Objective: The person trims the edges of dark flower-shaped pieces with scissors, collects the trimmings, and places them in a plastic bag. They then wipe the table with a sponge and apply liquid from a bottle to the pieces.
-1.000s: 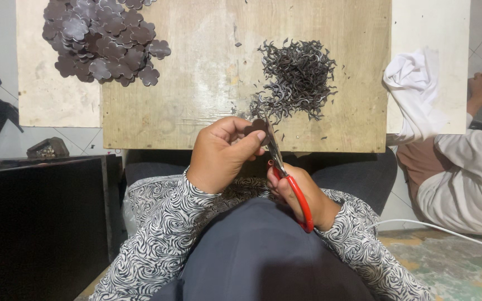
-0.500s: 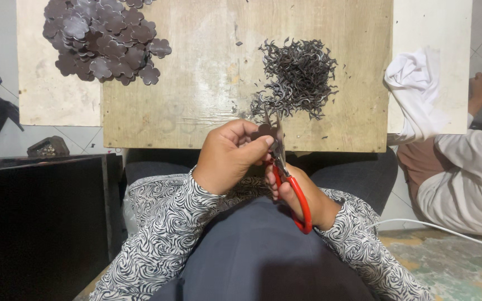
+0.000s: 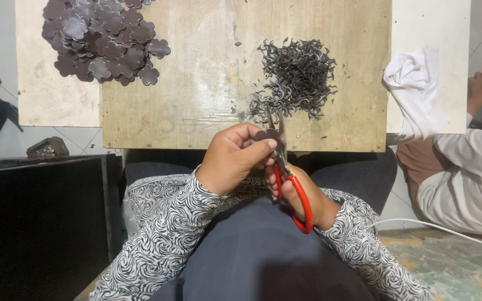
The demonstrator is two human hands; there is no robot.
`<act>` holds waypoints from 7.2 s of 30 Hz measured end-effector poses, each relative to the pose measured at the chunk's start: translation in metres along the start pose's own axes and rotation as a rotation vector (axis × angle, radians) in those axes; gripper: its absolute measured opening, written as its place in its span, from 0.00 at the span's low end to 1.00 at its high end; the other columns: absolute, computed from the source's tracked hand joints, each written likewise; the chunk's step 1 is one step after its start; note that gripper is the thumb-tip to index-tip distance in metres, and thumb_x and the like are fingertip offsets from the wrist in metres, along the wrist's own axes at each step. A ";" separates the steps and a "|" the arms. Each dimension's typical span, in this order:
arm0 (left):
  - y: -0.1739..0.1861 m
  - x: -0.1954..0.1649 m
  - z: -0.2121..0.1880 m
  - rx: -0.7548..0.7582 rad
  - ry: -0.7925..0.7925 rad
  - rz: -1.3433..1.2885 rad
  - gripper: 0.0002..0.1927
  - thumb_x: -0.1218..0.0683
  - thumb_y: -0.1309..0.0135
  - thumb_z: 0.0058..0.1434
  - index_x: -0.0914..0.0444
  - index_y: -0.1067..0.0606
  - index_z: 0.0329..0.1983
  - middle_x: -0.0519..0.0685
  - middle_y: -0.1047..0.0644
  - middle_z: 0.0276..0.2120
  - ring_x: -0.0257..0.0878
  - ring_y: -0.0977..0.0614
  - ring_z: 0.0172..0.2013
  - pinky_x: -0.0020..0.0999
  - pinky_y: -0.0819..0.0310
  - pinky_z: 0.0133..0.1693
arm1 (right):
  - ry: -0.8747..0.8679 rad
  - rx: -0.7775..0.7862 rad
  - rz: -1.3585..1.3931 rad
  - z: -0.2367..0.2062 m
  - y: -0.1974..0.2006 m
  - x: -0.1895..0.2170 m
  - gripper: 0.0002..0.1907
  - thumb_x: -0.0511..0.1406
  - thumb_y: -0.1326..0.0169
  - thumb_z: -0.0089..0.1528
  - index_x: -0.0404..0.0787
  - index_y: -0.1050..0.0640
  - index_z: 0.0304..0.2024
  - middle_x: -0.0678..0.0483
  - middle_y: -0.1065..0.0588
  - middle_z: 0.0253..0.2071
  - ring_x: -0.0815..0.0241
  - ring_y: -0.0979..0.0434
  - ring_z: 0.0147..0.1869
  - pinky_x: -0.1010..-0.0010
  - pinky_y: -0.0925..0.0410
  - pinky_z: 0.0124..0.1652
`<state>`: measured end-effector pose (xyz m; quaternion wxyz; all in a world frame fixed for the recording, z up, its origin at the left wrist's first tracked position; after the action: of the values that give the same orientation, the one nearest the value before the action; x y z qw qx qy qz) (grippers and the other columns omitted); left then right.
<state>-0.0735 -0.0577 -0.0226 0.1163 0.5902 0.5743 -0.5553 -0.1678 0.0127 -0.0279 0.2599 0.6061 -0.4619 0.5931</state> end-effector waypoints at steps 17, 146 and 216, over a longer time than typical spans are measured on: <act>0.000 -0.001 0.007 -0.006 -0.115 0.020 0.04 0.61 0.44 0.67 0.66 0.27 0.38 0.46 0.21 0.33 0.31 0.21 0.34 0.26 0.24 0.39 | -0.026 -0.080 -0.122 0.001 0.006 0.002 0.32 0.62 0.59 0.67 0.40 0.33 0.40 0.61 0.38 0.30 0.71 0.42 0.31 0.79 0.41 0.31; 0.193 -0.091 0.043 -1.111 -0.454 1.604 0.44 0.39 0.46 0.69 0.61 0.51 0.79 0.52 0.50 0.80 0.53 0.57 0.79 0.63 0.69 0.75 | 0.188 -0.873 -1.207 0.072 0.147 0.024 0.42 0.48 0.45 0.71 0.32 0.47 0.76 0.32 0.45 0.76 0.31 0.50 0.82 0.45 0.54 0.77; 0.051 -0.006 0.093 -0.167 -0.316 1.701 0.86 0.12 0.42 0.27 0.62 0.66 0.77 0.68 0.66 0.75 0.67 0.65 0.74 0.64 0.72 0.70 | 0.076 -0.640 -1.363 0.068 0.130 0.003 0.54 0.59 0.44 0.62 0.42 0.54 0.78 0.33 0.62 0.79 0.30 0.64 0.83 0.39 0.61 0.74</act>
<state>-0.0795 -0.1494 -0.0763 0.6131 0.7247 -0.0457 -0.3112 -0.2481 -0.1038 -0.0658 0.7484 0.6318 -0.1253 0.1582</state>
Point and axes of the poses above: each hand's wrist, its own z-axis towards the middle knuckle, its own y-axis out of the back of the hand, x = y × z, the point moved 10 cm from there along z, towards the middle knuckle
